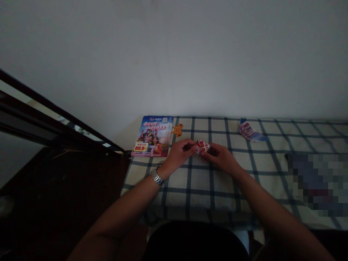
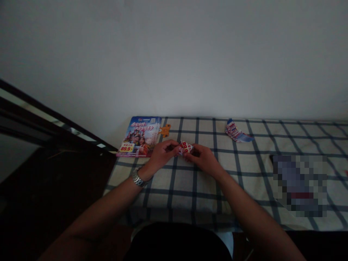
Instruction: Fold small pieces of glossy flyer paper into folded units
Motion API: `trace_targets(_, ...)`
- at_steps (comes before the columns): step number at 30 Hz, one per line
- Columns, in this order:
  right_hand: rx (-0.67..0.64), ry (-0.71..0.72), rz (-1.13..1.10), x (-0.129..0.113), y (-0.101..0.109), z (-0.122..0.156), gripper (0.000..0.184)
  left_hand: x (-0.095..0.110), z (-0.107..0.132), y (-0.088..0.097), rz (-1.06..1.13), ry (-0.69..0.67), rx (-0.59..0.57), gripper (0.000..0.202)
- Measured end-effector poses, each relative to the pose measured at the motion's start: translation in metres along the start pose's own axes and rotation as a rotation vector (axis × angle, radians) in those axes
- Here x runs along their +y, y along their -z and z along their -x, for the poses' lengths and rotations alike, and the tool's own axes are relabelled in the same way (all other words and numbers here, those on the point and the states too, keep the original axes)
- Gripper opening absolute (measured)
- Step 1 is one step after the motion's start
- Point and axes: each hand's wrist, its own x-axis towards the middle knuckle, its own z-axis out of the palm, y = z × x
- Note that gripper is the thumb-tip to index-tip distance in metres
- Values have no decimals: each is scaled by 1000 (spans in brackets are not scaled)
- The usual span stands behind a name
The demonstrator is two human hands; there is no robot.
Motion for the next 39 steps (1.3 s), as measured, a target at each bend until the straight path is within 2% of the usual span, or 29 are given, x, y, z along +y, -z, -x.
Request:
trace_targets(9, -2, 7, 8, 2, 2, -1, 26, -6, 1, -4, -66, -80, 36, 32)
trace_targets(17, -2, 56, 99, 5, 2, -1, 25, -2, 1, -7, 16, -129, 93, 21)
trace_targets(22, 52, 122, 217, 6, 1, 0, 26, 0, 2, -6, -6, -163, 105, 15)
trace_targets(27, 80, 238, 88, 1, 0, 2, 31, 0, 3, -4, -75, -190, 134, 14)
trace_targets(31, 142, 290, 84, 0, 1, 1, 26, -2, 4, -4, -97, -232, 102, 12)
trace_targets(39, 175, 337, 166, 7, 0, 0, 22, 1, 5, -4, -202, -294, 62, 12)
